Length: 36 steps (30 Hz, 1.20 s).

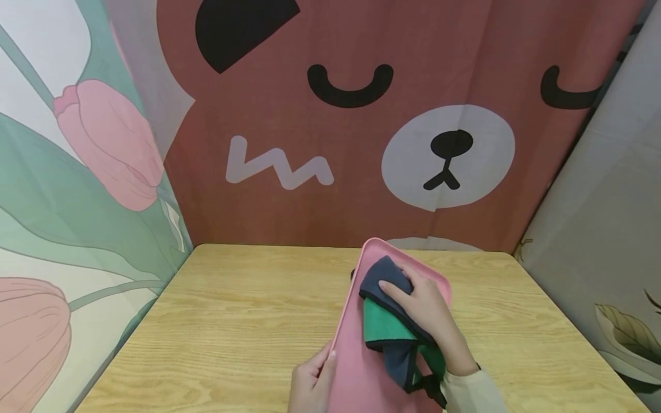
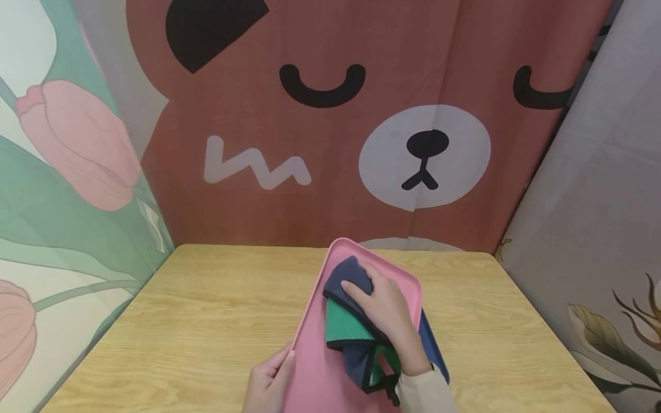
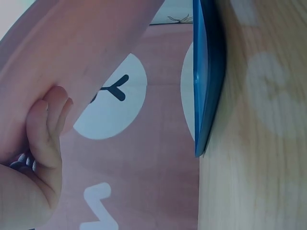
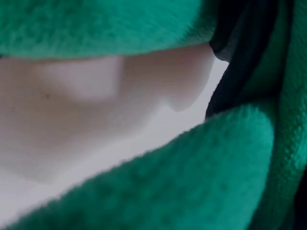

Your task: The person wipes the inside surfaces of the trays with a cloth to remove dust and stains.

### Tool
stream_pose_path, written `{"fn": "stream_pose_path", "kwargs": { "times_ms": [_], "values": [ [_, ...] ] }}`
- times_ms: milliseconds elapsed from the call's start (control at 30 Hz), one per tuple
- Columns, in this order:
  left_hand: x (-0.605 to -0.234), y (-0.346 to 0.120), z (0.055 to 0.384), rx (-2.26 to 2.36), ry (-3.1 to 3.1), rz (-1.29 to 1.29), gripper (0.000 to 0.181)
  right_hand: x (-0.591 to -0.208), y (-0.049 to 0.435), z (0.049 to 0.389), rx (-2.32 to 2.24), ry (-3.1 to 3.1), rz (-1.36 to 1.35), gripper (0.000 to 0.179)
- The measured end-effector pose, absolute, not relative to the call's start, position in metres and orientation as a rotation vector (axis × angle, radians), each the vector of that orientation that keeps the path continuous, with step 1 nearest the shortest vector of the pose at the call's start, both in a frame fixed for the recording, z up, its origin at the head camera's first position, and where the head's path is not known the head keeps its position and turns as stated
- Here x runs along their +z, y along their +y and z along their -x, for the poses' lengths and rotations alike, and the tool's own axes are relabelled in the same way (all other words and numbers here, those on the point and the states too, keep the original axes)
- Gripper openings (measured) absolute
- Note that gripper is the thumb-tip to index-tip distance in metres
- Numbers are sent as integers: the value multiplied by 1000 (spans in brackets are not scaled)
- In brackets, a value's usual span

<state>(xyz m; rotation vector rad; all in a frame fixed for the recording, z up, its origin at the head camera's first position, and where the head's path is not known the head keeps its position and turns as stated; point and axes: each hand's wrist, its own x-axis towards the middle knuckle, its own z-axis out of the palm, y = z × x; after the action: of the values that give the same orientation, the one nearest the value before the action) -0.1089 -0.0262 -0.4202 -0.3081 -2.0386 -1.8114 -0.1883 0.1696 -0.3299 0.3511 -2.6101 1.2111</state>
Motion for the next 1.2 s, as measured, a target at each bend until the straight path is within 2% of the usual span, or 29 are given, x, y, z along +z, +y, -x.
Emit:
{"fn": "stream_pose_path", "kwargs": {
  "times_ms": [267,567,900,1200],
  "values": [
    [-418,-23,107,-1744,-2038,392,23,-327,173,191,1192,-2559,-371,50],
    [-418,-22,106,-1734,-2050,468,22,-322,176,192,1134,-2596,-362,60],
    [-420,-24,109,-1694,-2023,657,22,-317,184,193,1138,-2623,-355,57],
    [-418,-24,109,-1687,-2033,663,22,-317,187,193,1105,-2639,-338,57]
  ]
}}
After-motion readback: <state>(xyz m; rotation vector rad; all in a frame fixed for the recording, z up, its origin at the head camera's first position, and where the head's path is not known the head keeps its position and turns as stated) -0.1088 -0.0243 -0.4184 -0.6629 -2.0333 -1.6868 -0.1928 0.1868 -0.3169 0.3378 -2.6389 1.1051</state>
